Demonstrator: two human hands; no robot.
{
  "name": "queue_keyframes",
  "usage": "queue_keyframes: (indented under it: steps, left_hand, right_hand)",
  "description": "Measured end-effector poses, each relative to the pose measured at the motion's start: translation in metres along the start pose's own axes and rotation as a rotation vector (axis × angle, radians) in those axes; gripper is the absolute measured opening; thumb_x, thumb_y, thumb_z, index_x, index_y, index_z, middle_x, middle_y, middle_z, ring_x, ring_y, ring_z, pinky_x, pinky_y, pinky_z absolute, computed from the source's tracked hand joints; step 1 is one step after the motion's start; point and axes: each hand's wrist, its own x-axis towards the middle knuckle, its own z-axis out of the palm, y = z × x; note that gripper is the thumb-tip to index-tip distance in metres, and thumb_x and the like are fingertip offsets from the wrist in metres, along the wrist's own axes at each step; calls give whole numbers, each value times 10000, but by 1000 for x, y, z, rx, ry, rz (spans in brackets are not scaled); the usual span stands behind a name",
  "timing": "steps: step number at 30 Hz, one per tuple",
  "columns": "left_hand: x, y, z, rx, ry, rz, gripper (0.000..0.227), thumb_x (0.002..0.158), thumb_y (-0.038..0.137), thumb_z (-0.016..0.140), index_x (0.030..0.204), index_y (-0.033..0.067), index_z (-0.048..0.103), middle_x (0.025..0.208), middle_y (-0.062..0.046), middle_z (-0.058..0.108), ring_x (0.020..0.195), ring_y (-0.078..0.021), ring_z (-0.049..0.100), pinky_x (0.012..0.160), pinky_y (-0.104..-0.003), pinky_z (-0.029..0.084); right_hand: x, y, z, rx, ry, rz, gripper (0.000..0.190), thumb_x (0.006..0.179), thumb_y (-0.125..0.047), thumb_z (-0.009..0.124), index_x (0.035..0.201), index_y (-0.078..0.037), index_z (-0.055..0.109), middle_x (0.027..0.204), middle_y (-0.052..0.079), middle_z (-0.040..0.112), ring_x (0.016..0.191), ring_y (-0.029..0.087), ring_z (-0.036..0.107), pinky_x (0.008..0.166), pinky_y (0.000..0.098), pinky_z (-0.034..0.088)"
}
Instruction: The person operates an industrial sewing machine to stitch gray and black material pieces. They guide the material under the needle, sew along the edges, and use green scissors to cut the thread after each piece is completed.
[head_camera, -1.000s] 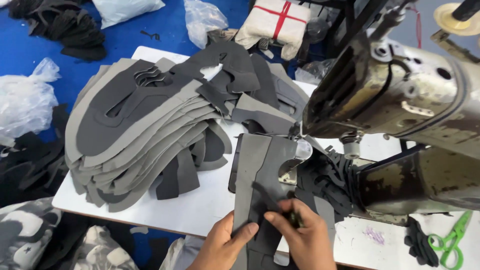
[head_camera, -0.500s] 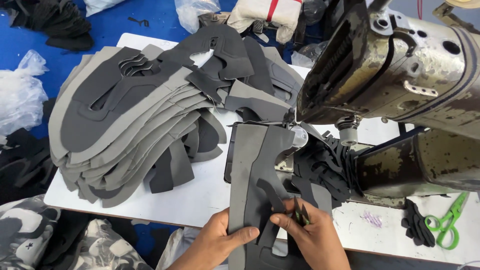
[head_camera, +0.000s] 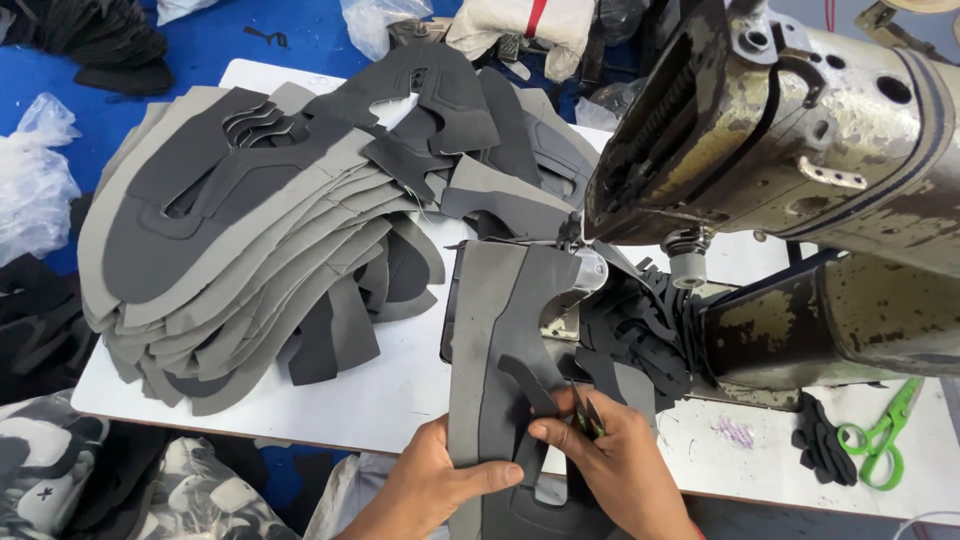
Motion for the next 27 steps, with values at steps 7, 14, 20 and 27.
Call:
queue_keyframes:
  steps: [7, 14, 20, 27]
  left_hand:
    - [-6, 3, 0, -40, 49, 34, 608, 737, 163, 846, 1278, 1, 619, 1145, -124, 747, 1076, -174, 703, 969, -356, 539]
    - [5, 5, 3, -166, 50, 154, 627, 749, 156, 853, 1311, -17, 635, 1154, -133, 758, 1098, -208, 711, 993, -378, 552]
    - [6, 16, 5, 93, 170, 207, 502, 762, 192, 858, 1182, -15, 677, 1067, -111, 770, 1011, -172, 711, 924, -340, 565]
    - [7, 15, 8, 77, 201, 206, 481, 769, 194, 842, 1178, 2, 677, 1047, -97, 777, 999, -151, 719, 915, -321, 570]
  right_hand:
    - [-32, 25, -26, -246, 527, -118, 377, 800, -298, 816, 1066, -44, 735, 909, 81, 738, 809, 141, 701, 659, 313, 555]
    - [-9, 292, -41, -421, 470, 331, 577, 954, -499, 680, 1325, -60, 719, 1059, 172, 730, 959, 252, 744, 857, 354, 642]
    - [-14, 210, -20, 290, 481, -197, 712, 786, -141, 793, 1404, 105, 539, 1360, 275, 640, 1301, 321, 598, 1116, 431, 400]
    - [-14, 166, -12, 439, 480, -150, 648, 806, -19, 753, 1413, 79, 548, 1295, 266, 693, 1213, 301, 670, 1002, 393, 490]
